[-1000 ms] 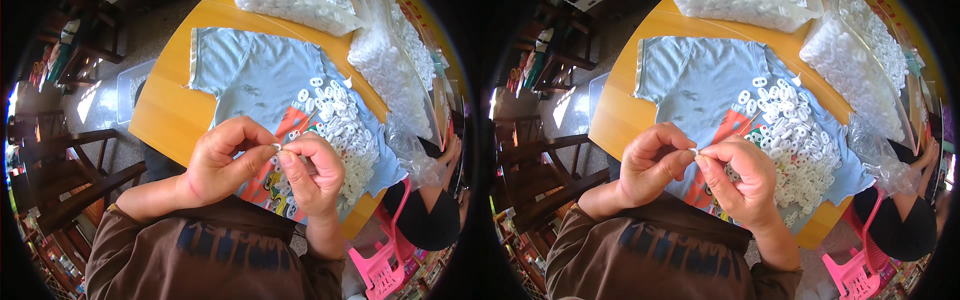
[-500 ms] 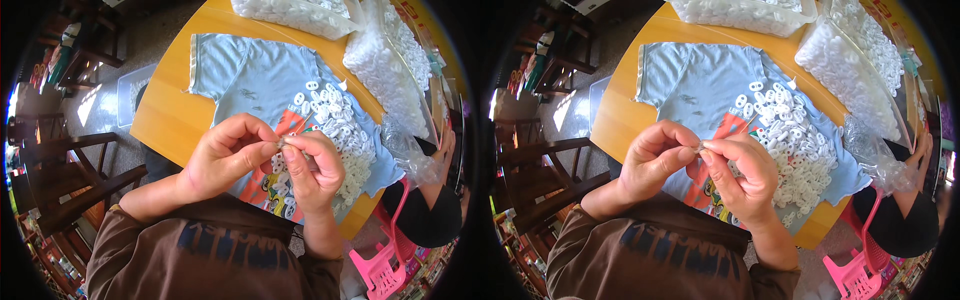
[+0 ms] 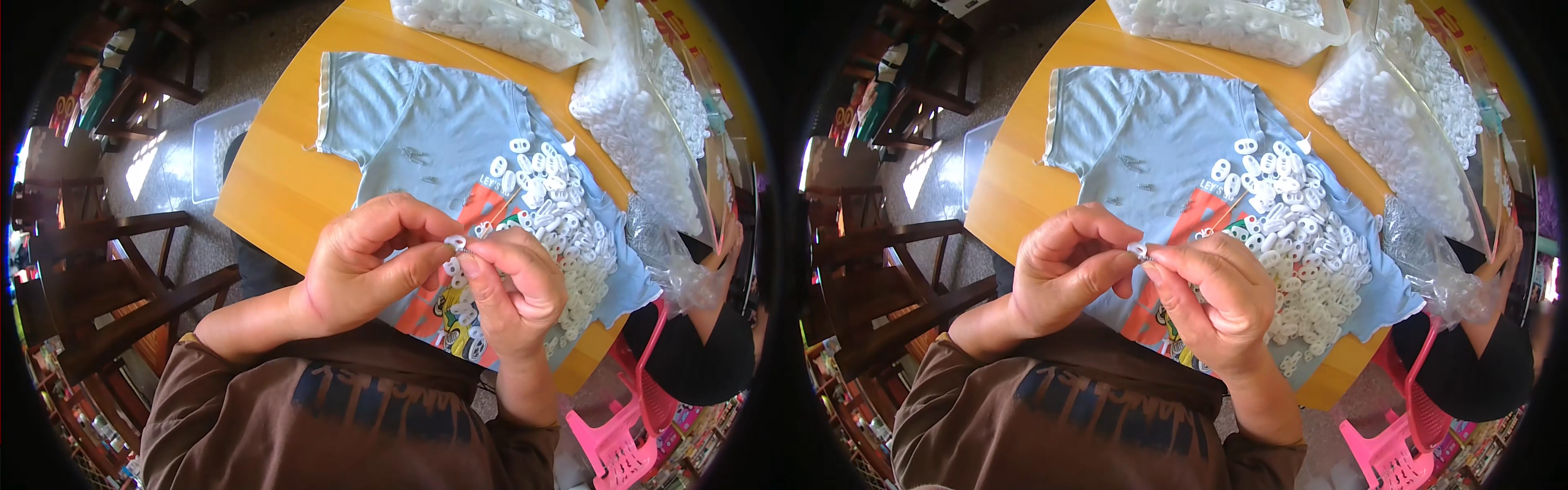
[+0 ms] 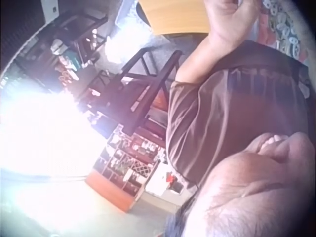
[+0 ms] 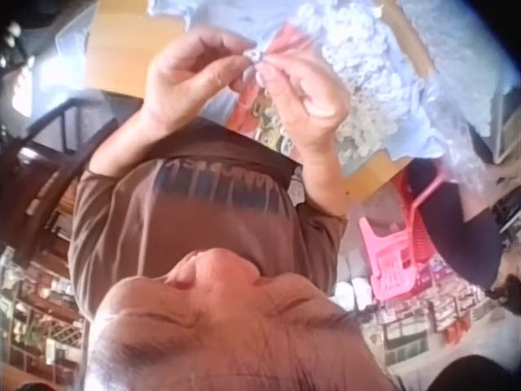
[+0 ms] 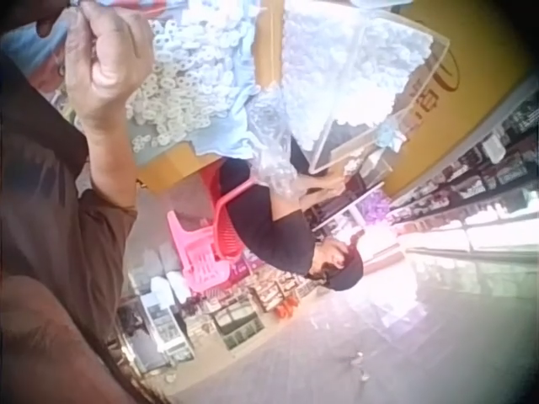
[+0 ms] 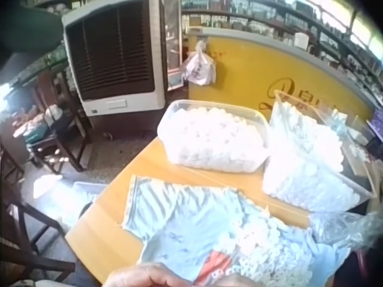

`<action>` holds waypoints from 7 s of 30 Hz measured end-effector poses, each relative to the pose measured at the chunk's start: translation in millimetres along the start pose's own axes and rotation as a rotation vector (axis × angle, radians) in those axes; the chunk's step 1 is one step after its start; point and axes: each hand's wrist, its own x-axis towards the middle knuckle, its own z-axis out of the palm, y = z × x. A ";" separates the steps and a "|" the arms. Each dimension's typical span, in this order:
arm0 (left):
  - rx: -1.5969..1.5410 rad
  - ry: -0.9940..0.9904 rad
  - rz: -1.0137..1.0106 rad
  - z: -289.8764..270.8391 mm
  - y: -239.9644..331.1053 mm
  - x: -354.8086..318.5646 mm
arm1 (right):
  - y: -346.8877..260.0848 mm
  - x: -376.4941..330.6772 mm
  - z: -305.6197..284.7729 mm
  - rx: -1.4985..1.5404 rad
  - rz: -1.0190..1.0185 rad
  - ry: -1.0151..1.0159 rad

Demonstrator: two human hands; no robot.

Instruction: Assembling small white plastic components by inserting pins using a small metal tool.

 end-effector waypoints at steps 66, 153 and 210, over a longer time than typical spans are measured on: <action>-0.457 -0.032 -0.370 17.8 1.1 1.5 | -20.2 -10.8 -30.6 0.880 0.751 0.134; -0.225 -0.107 -0.250 26.7 -12.4 3.4 | -4.8 -15.9 -23.2 0.091 0.185 -0.005; 0.003 -0.055 0.039 24.3 -19.6 -5.9 | 1.4 -26.2 -12.9 0.306 0.053 -0.035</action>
